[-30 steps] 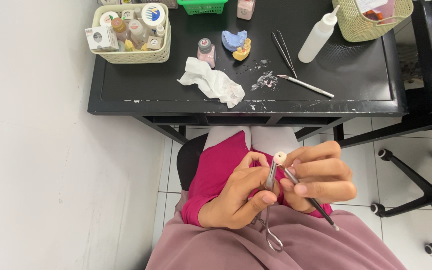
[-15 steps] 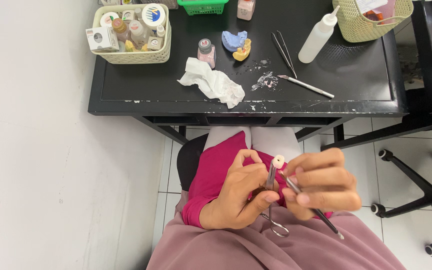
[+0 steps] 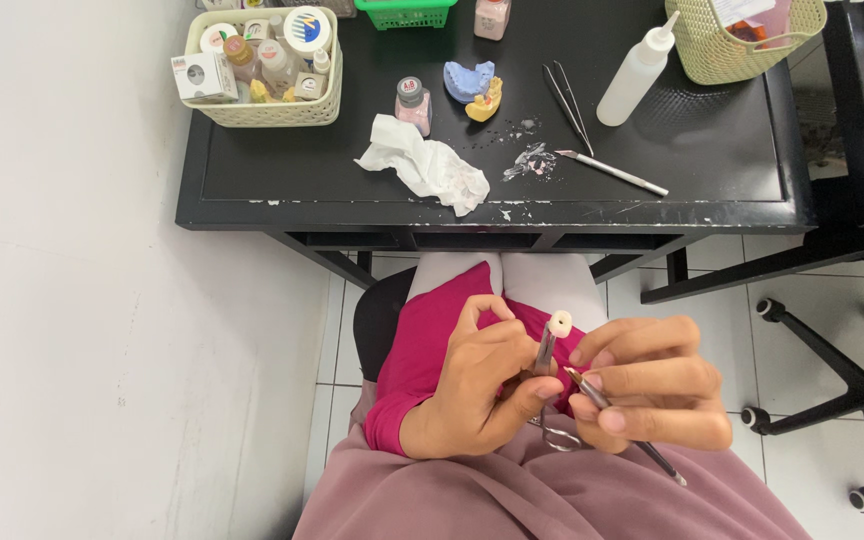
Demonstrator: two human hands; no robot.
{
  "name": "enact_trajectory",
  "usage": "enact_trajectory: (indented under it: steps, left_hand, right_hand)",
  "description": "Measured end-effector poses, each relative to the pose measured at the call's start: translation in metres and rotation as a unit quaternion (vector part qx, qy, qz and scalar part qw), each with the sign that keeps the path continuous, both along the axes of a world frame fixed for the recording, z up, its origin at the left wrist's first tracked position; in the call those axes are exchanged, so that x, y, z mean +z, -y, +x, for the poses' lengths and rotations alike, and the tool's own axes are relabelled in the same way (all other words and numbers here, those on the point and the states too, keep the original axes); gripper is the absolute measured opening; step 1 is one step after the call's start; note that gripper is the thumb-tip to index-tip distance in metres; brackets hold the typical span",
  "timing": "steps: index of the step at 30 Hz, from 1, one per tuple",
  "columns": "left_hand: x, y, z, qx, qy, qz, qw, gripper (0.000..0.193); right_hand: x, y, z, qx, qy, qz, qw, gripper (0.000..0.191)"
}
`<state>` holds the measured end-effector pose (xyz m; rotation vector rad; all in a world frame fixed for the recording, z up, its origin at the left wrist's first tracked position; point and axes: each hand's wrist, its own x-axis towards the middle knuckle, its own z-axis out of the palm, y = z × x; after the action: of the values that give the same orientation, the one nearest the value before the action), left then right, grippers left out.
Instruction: The person holds a small dental crown or denture component with forceps in one hand and uses a fine brush to apply and shape pink ceramic paste onto it, dipping the brush and adding material in small amounts. A dental impression and bottles of ceramic materials sit on the workbench nearby.
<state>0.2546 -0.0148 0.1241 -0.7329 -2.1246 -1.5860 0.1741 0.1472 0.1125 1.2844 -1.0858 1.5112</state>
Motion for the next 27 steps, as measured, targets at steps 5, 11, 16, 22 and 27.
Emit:
enact_trajectory:
  steps: [5,11,16,22,27]
  left_hand:
    - [0.001,-0.004,-0.002,0.040,-0.024,-0.020,0.999,0.027]
    - [0.005,-0.003,-0.002,0.065,-0.024,-0.041,0.997,0.027]
    - [0.009,-0.005,-0.003,0.090,-0.036,-0.054,0.994,0.026]
    - [0.013,-0.004,-0.003,0.107,-0.044,-0.069,0.991,0.024]
    - [0.013,-0.006,-0.004,0.121,-0.050,-0.078,0.988,0.024]
  right_hand:
    - [0.002,-0.001,0.003,-0.029,0.047,0.032,0.998,0.034]
    - [0.003,0.001,0.003,-0.014,0.013,0.001,1.000,0.032]
    - [0.004,-0.001,0.000,-0.018,0.013,0.030,0.999,0.035]
    - [0.005,-0.003,0.006,-0.021,0.040,0.039,0.998,0.036]
    - [0.004,-0.003,0.002,-0.001,0.008,0.037,0.999,0.035]
